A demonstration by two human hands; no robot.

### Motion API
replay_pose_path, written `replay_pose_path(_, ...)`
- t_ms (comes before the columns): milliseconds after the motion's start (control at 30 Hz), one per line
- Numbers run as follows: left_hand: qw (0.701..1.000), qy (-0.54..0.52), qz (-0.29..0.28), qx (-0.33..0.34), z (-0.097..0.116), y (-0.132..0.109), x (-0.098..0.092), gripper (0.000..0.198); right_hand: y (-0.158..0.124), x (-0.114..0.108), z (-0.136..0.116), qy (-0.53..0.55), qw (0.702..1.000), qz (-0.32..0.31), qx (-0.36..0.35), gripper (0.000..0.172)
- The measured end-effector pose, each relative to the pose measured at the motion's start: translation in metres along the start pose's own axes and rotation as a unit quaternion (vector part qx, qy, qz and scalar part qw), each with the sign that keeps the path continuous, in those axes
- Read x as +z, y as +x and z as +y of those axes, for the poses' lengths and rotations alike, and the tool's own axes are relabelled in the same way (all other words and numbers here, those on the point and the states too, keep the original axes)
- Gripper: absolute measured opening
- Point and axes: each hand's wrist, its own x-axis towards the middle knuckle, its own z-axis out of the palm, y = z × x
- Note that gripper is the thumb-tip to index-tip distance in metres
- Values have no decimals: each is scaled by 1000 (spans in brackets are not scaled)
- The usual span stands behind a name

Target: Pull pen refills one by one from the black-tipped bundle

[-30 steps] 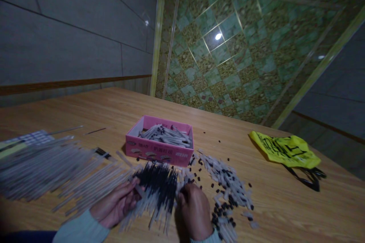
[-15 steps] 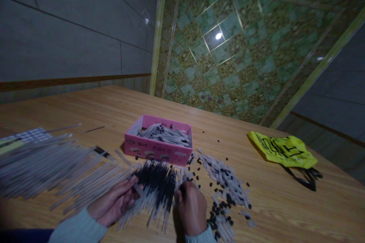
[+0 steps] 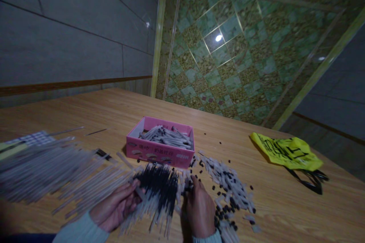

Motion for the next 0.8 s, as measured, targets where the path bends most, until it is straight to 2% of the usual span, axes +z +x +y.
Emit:
replay_pose_path(133,1000,-8,-11,3,-1,2,-1,14,1,0,2,-9,1000,-4,5,45)
replay_pose_path(300,1000,-7,8,-1,-2,1,-2,17,3,2,8,-14,1000,5,7,44)
replay_pose_path(467,1000,-5,-6,-1,-2,1,-3,15,4,-1,10,-24,1000,4,0,25)
replay_pose_path(800,1000,3,-29,-3,-2,1,-4,17,1,-8,7,-52,998,-21,-13,13)
